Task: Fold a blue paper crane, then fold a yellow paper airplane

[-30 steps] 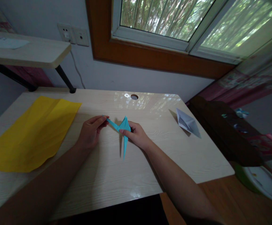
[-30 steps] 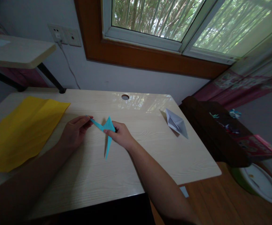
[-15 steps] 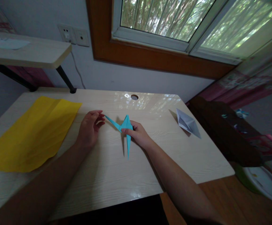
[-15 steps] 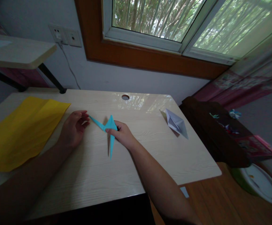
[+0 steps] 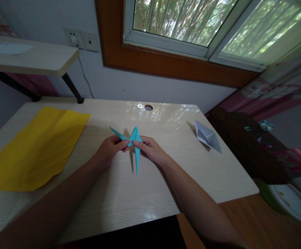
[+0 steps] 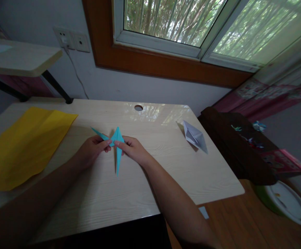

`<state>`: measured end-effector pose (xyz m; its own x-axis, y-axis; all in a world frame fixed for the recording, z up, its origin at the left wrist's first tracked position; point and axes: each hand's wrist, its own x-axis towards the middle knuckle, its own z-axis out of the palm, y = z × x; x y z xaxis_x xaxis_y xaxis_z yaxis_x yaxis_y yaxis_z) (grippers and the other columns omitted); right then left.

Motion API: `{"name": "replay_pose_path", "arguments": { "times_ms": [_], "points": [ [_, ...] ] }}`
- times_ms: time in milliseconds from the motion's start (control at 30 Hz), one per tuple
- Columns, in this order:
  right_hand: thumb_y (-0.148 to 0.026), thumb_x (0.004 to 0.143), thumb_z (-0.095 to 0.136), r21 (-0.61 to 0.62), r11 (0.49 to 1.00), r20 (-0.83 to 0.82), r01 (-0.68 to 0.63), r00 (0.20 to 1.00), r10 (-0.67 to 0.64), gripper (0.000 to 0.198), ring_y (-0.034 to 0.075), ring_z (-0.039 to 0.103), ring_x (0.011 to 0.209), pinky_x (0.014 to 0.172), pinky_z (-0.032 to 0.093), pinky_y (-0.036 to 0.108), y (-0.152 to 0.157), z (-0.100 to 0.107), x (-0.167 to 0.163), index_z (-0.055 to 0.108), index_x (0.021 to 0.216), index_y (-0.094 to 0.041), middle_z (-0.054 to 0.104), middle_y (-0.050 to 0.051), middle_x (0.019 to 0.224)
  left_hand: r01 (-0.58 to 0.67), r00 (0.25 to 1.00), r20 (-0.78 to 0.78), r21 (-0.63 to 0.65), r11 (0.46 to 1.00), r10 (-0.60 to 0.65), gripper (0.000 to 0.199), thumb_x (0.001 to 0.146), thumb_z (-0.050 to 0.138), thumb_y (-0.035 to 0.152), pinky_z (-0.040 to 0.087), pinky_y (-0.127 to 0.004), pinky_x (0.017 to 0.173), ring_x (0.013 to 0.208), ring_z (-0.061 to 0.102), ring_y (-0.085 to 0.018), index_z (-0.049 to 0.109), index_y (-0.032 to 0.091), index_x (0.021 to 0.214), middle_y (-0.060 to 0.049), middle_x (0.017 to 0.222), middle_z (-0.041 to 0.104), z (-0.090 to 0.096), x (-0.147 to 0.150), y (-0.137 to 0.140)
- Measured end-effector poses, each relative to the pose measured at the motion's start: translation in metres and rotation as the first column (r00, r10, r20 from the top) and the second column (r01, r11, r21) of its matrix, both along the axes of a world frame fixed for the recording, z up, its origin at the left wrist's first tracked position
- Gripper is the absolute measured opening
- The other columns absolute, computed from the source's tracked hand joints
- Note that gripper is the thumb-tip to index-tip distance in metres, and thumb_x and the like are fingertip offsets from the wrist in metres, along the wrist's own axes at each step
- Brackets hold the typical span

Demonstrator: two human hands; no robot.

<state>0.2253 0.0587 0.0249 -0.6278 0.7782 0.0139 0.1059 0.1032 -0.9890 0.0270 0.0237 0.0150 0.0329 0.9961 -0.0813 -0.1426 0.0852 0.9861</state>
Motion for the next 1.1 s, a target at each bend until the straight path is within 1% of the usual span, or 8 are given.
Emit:
{"name": "replay_pose_path", "arguments": {
  "times_ms": [167,367,467,567,700,867,1000,1100],
  "points": [
    [-0.053,0.095,0.060,-0.060,0.984,-0.233,0.169,0.956,-0.178,0.032,0.010,0.053,0.060,0.058,0.044,0.024,0.000,-0.007,-0.004,0.061,0.105,-0.022,0.064,-0.001,0.081,-0.226,0.961,0.150,-0.059,0.972,0.232,0.024,0.067,0.084,0.034,0.042,-0.025,0.056,0.055,0.055,-0.012,0.068,0.016,0.064,0.000,0.059,0.063,0.008,0.000,0.003],
    [-0.039,0.090,0.070,0.267,0.945,-0.163,0.191,0.975,-0.151,0.035,0.012,0.061,0.081,0.070,0.051,0.026,0.001,-0.008,-0.004,0.061,0.122,-0.029,0.061,0.007,0.128,-0.295,0.920,0.235,-0.109,0.949,0.313,0.025,0.062,0.085,0.031,0.042,-0.024,0.056,0.055,0.055,-0.011,0.066,0.015,0.064,0.001,0.059,0.062,0.013,0.001,0.004],
    [-0.033,0.093,0.065,0.441,0.888,-0.082,0.135,0.991,-0.110,0.025,0.018,0.063,0.104,0.083,0.054,0.032,0.001,-0.004,-0.003,0.069,0.117,-0.030,0.062,0.009,0.128,-0.265,0.939,0.204,-0.084,0.961,0.276,0.025,0.065,0.084,0.032,0.044,-0.024,0.057,0.055,0.055,-0.011,0.066,0.015,0.065,0.001,0.059,0.062,0.012,0.002,0.002],
    [-0.028,0.095,0.064,0.508,0.848,-0.100,0.150,0.988,-0.115,0.021,0.019,0.064,0.108,0.087,0.054,0.034,0.001,0.000,-0.002,0.073,0.113,-0.030,0.067,0.007,0.121,-0.202,0.956,0.207,-0.053,0.978,0.209,0.025,0.070,0.082,0.035,0.050,-0.025,0.062,0.063,0.062,-0.013,0.068,0.015,0.073,-0.001,0.068,0.067,0.012,0.005,0.000],
    [-0.030,0.094,0.065,0.476,0.856,-0.123,0.203,0.979,-0.163,0.016,0.020,0.066,0.105,0.088,0.054,0.037,0.002,0.002,-0.001,0.077,0.105,-0.030,0.071,0.007,0.114,-0.160,0.956,0.251,0.008,0.987,0.153,0.034,0.073,0.082,0.034,0.058,-0.029,0.072,0.079,0.071,-0.017,0.064,0.018,0.097,0.000,0.085,0.071,0.012,0.009,-0.003],
    [-0.038,0.089,0.072,0.341,0.905,-0.180,0.253,0.963,-0.201,0.014,0.022,0.067,0.102,0.088,0.055,0.039,0.003,0.003,-0.001,0.078,0.098,-0.028,0.072,0.008,0.110,-0.244,0.952,0.228,0.147,0.959,0.207,0.079,0.073,0.084,0.031,0.061,-0.034,0.078,0.085,0.073,-0.018,0.036,0.029,0.136,-0.001,0.104,0.072,0.012,0.009,-0.005],
    [-0.042,0.088,0.074,0.208,0.942,-0.268,0.264,0.941,-0.205,0.018,0.018,0.068,0.086,0.082,0.057,0.037,0.000,0.006,-0.003,0.078,0.098,-0.028,0.070,0.007,0.108,-0.258,0.960,0.176,0.264,0.930,0.216,0.099,0.070,0.087,0.024,0.058,-0.032,0.085,0.086,0.072,-0.014,0.021,0.037,0.142,-0.006,0.126,0.067,0.019,0.012,-0.009],
    [-0.044,0.086,0.076,0.168,0.954,-0.272,0.248,0.942,-0.197,0.020,0.016,0.067,0.080,0.079,0.058,0.036,-0.002,0.007,-0.004,0.078,0.097,-0.028,0.069,0.006,0.108,-0.263,0.963,0.131,0.297,0.918,0.234,0.096,0.068,0.088,0.026,0.057,-0.031,0.085,0.086,0.071,-0.015,0.027,0.037,0.141,-0.006,0.126,0.065,0.024,0.017,-0.013]
  ]
}}
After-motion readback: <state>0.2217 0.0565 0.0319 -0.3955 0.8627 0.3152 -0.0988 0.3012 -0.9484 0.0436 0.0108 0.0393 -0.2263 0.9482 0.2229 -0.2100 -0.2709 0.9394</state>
